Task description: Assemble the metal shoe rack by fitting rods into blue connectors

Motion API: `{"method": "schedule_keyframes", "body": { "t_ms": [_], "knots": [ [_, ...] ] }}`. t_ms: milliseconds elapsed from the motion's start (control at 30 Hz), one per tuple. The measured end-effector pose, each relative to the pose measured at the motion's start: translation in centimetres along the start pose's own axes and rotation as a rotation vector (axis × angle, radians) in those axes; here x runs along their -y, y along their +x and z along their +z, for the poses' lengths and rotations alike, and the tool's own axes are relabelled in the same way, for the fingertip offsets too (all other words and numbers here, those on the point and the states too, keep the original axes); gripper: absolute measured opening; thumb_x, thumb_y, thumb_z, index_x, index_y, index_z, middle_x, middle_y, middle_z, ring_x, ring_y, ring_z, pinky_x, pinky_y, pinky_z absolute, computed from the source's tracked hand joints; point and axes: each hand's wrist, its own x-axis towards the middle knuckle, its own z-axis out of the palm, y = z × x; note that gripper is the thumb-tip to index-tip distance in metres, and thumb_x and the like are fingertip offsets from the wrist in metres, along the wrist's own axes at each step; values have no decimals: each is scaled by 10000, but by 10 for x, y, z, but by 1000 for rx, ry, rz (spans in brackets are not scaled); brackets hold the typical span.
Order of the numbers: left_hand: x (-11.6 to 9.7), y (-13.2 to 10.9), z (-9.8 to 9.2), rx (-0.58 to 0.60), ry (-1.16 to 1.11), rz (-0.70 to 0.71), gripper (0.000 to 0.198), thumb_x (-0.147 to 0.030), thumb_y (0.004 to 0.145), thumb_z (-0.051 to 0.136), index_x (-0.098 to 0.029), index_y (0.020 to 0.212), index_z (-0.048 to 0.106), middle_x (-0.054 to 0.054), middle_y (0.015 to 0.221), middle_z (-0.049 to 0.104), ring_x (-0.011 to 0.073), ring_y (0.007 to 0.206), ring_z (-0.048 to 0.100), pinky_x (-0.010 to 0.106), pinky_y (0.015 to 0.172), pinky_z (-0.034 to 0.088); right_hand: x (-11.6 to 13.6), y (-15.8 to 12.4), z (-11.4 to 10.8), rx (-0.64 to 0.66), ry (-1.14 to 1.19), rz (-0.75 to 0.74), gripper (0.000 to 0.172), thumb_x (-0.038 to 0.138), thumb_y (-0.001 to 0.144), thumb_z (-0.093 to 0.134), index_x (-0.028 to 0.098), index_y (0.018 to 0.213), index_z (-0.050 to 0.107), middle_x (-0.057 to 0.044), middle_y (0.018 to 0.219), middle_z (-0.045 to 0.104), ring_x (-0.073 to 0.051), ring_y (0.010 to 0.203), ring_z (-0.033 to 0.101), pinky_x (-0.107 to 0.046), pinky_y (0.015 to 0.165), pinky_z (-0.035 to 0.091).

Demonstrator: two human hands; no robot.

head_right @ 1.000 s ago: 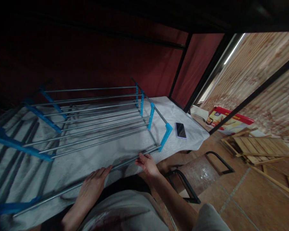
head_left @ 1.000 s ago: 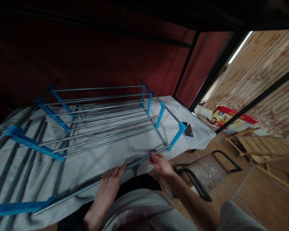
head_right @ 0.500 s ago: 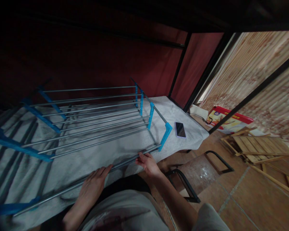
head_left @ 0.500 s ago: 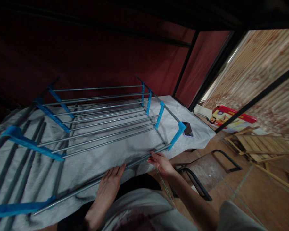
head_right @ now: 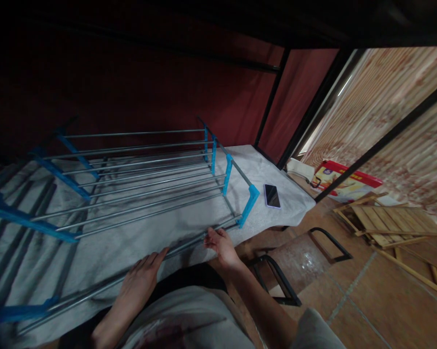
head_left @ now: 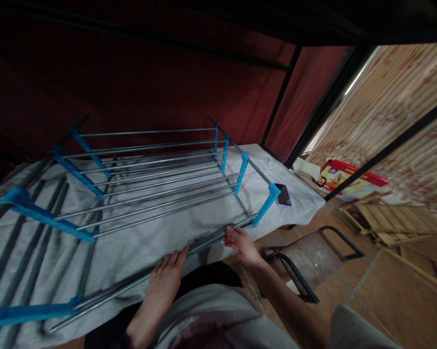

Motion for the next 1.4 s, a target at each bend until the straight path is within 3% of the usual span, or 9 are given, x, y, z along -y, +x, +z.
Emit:
{"method": "schedule_keyframes", "body": {
  "t_ms": [333,1033,1133,1233,1300,1400],
  "knots": [
    [0,1,-6,8,-1,6,650,58,805,331,-180,1385,507,111,1195,655,223,1064,624,391,963,458,-8,4,-3,-23,27,28,484,514,559,862,176,746,570,17,626,630,-122,584,598,-259,586,482],
    [-6,4,-6,-59,52,22,650,55,814,326,-190,1383,521,117,1205,649,230,1080,622,417,990,458,4,-2,-4,-13,50,47,440,481,582,843,183,807,610,13,651,635,-130,602,600,-253,581,468],
    [-12,4,-10,-49,48,13,652,69,815,319,-191,1380,515,105,1169,654,224,1075,614,416,983,455,6,-13,2,86,-39,199,429,528,626,791,171,798,625,-48,753,690,-137,621,607,-261,584,469],
    [-22,3,-14,-43,23,-11,611,47,842,349,-202,1379,499,99,1180,642,225,1079,603,418,976,451,13,-33,13,316,-207,327,369,518,718,732,167,814,667,-77,832,709,-145,653,613,-273,606,476],
    [-28,3,-16,-63,1,-29,546,12,869,387,-207,1354,508,99,1180,635,225,1077,598,417,975,443,24,-45,23,474,-305,289,315,490,769,708,185,849,691,-73,872,707,-161,695,620,-291,633,487],
    [-31,4,-20,-106,-14,-30,428,-65,911,439,-199,1309,527,100,1122,640,229,1046,600,405,941,448,46,-47,46,590,-449,129,271,472,818,673,210,873,709,-77,887,689,-186,763,617,-318,684,500]
  ]
}}
